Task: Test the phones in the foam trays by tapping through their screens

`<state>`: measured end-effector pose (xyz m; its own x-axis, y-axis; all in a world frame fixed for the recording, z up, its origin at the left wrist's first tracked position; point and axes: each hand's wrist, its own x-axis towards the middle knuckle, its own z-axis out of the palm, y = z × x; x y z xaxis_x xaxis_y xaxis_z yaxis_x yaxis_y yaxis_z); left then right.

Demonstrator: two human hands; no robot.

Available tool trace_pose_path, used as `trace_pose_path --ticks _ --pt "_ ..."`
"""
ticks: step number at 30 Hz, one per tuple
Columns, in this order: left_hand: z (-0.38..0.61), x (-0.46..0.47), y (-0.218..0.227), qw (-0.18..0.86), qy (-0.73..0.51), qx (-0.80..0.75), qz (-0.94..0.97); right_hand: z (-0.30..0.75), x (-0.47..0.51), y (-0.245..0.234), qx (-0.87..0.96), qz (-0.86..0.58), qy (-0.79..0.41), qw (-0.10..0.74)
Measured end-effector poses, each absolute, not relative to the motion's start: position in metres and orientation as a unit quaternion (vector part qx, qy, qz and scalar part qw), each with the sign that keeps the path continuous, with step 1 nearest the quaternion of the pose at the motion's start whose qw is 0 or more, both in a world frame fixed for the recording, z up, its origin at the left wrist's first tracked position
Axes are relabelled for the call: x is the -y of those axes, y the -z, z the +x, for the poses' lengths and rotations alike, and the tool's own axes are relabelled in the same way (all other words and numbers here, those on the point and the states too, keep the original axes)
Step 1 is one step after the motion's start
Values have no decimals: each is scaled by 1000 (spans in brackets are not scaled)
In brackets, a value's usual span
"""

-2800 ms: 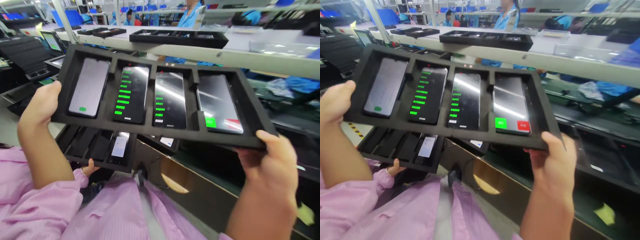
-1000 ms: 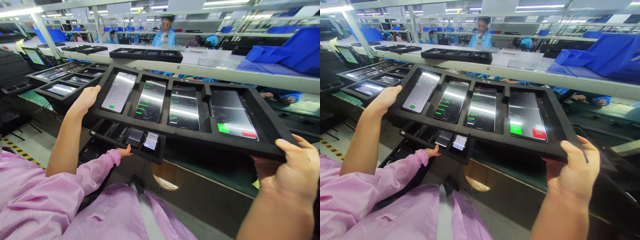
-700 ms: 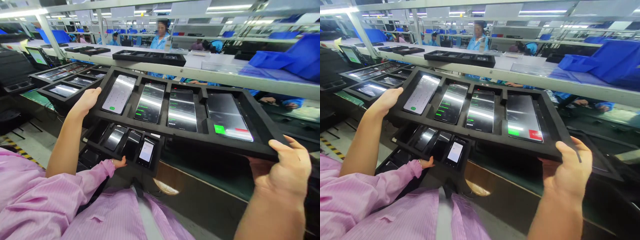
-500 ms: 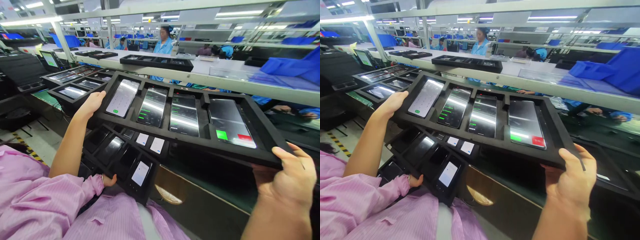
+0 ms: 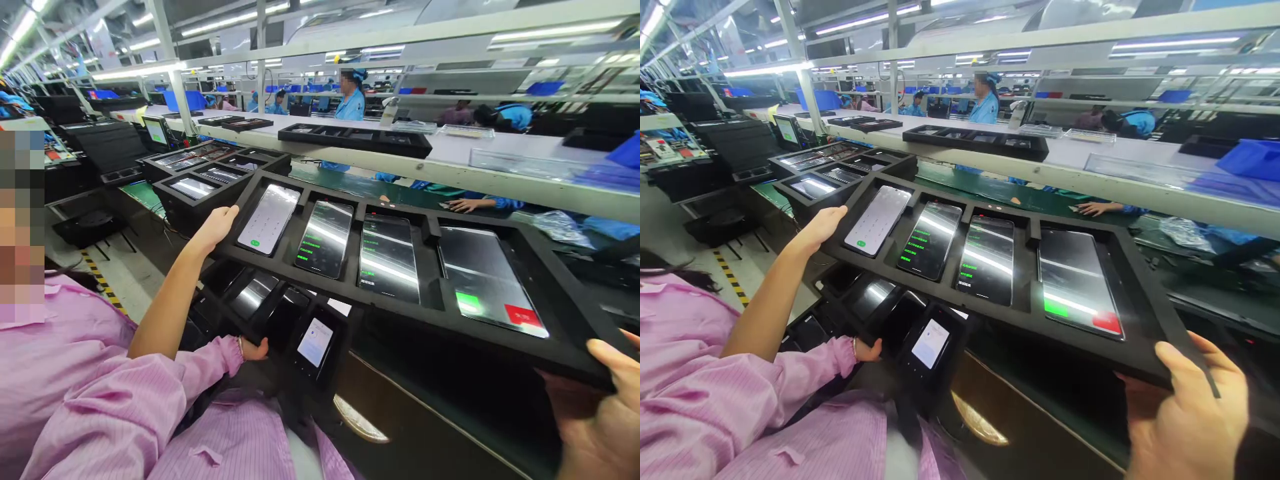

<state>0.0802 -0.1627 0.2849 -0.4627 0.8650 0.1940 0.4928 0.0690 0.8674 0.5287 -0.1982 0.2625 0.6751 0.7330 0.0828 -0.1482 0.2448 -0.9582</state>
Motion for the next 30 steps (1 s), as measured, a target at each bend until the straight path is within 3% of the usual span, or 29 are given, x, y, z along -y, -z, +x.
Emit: trace_pose_path --ticks 30 --pt "74 154 -281 222 -497 -689 478 516 212 -266 231 -507 -255 790"
